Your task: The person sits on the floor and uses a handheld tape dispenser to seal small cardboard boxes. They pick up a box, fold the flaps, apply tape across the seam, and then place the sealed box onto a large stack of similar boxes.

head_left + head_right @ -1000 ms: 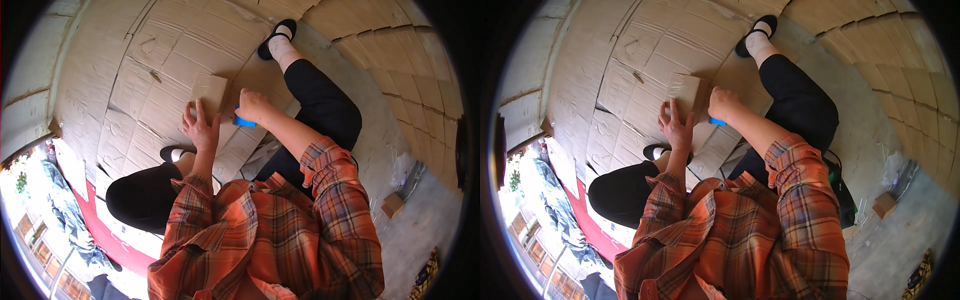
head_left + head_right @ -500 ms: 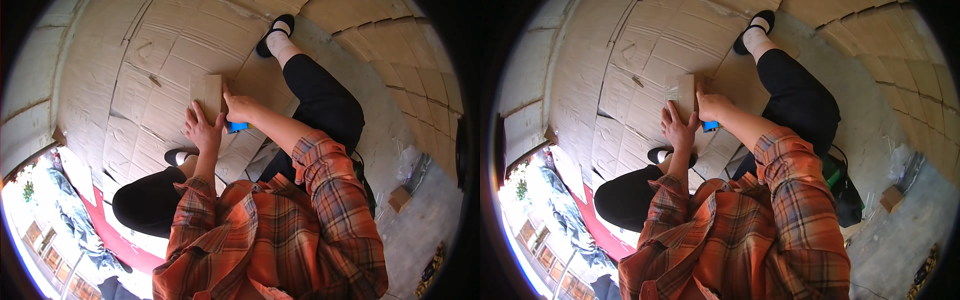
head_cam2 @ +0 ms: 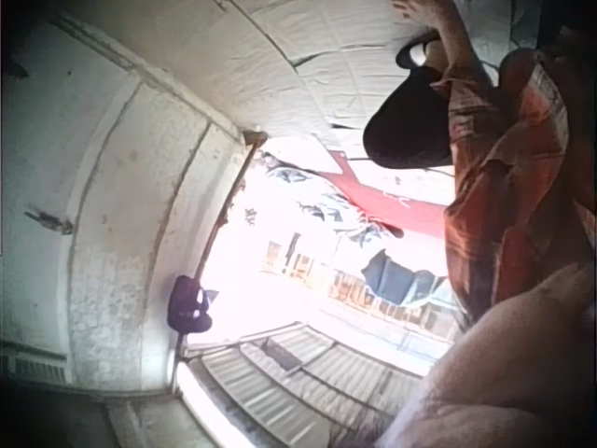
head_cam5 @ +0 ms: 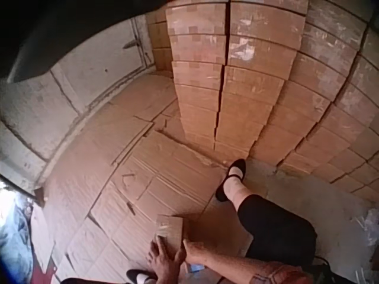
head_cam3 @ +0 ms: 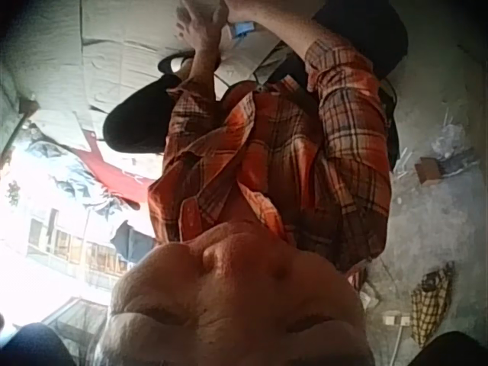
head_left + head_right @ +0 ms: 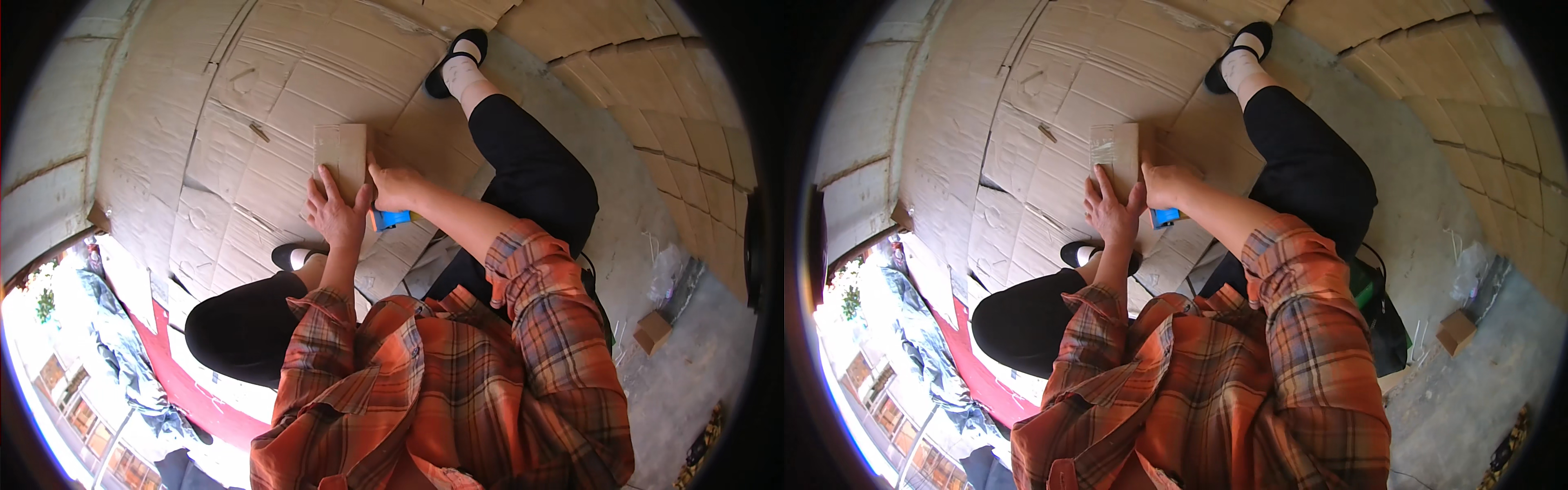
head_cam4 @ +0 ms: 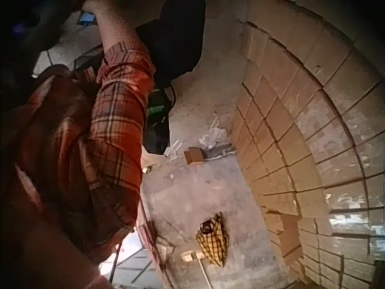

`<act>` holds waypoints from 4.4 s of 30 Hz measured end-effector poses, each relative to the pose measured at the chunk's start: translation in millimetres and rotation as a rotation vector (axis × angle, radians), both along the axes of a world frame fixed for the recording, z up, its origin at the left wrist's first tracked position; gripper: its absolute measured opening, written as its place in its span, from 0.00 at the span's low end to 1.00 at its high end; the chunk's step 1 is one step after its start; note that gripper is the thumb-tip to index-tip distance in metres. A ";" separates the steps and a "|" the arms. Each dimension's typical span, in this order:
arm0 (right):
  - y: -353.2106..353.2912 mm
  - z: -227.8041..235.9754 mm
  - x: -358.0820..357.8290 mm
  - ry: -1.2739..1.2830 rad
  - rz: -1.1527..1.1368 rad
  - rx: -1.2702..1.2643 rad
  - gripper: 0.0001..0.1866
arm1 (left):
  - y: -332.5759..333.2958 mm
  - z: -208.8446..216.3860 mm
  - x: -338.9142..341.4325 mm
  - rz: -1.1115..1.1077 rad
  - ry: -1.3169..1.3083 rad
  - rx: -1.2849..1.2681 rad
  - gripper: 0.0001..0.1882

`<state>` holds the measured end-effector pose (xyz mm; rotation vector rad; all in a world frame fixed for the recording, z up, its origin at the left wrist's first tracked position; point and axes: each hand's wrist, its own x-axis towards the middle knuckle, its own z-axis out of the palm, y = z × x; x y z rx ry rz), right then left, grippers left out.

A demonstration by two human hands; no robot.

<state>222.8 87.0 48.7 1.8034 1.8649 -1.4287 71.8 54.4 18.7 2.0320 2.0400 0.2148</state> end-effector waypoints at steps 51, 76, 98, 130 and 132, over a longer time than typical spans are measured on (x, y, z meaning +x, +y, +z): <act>-6.9 113.7 70.2 0.826 -0.356 0.164 0.24 | 2.0 99.8 -21.2 0.553 -1.734 -0.620 0.26; 1.9 124.2 63.1 0.494 -0.266 0.287 0.20 | -2.7 127.4 -14.9 0.170 -1.028 -0.074 0.25; -3.8 98.9 31.8 0.522 -0.262 0.129 0.21 | 2.6 55.6 -31.8 0.845 -1.608 -0.221 0.11; 3.7 44.5 9.4 0.045 -0.041 0.309 0.26 | -7.9 -73.0 -71.5 0.815 -1.294 -0.149 0.20; 2.1 42.0 12.5 0.060 -0.060 0.331 0.26 | -8.2 -62.3 -69.7 0.526 -1.127 -0.053 0.26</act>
